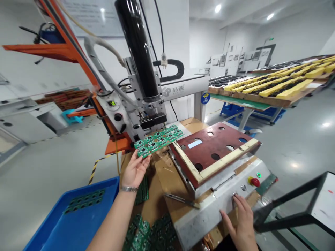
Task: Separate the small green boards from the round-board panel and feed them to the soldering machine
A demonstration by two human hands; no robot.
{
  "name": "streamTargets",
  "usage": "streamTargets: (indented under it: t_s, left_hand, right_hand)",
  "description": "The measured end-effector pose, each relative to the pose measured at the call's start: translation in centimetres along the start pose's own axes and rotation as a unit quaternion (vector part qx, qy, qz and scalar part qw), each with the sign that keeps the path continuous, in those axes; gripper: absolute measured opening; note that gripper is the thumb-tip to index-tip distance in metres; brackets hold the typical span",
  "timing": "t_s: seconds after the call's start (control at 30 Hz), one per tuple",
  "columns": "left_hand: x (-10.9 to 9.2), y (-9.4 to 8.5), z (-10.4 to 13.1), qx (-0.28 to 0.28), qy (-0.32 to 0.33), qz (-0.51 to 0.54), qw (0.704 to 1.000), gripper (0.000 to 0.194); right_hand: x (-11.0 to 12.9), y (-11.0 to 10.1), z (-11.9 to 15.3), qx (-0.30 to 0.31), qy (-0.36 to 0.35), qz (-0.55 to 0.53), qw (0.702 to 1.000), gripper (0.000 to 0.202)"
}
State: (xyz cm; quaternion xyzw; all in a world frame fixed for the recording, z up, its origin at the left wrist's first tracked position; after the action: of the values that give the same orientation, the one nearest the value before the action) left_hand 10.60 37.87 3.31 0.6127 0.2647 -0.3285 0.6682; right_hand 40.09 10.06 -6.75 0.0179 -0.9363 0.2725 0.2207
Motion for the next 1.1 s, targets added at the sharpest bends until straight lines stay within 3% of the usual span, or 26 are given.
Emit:
streamTargets:
  t_s: [0.23,1.1]
  left_hand:
    - [-0.7,-0.6,0.3,0.01,0.009,0.001,1.0,0.032]
    - [-0.6,0.6,-0.1,0.012,0.01,0.007,1.0,0.034]
  right_hand:
    - [-0.2,0.1,0.1,0.006,-0.006,0.006,1.0,0.061]
    - [-0.1,0.3,0.0,0.011,-0.004,0.0,1.0,0.062]
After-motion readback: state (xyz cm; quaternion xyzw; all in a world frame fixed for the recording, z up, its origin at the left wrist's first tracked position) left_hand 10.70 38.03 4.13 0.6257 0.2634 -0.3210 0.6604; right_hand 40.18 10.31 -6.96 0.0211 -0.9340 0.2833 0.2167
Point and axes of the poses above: each hand's wrist, its own z-axis away from the middle knuckle, its own y-axis out of the palm, x = y × z, the point moved 10 cm from there along -z, towards the middle knuckle, and after that the axes turned 5 degrees about -x, right-handed, at the moved point
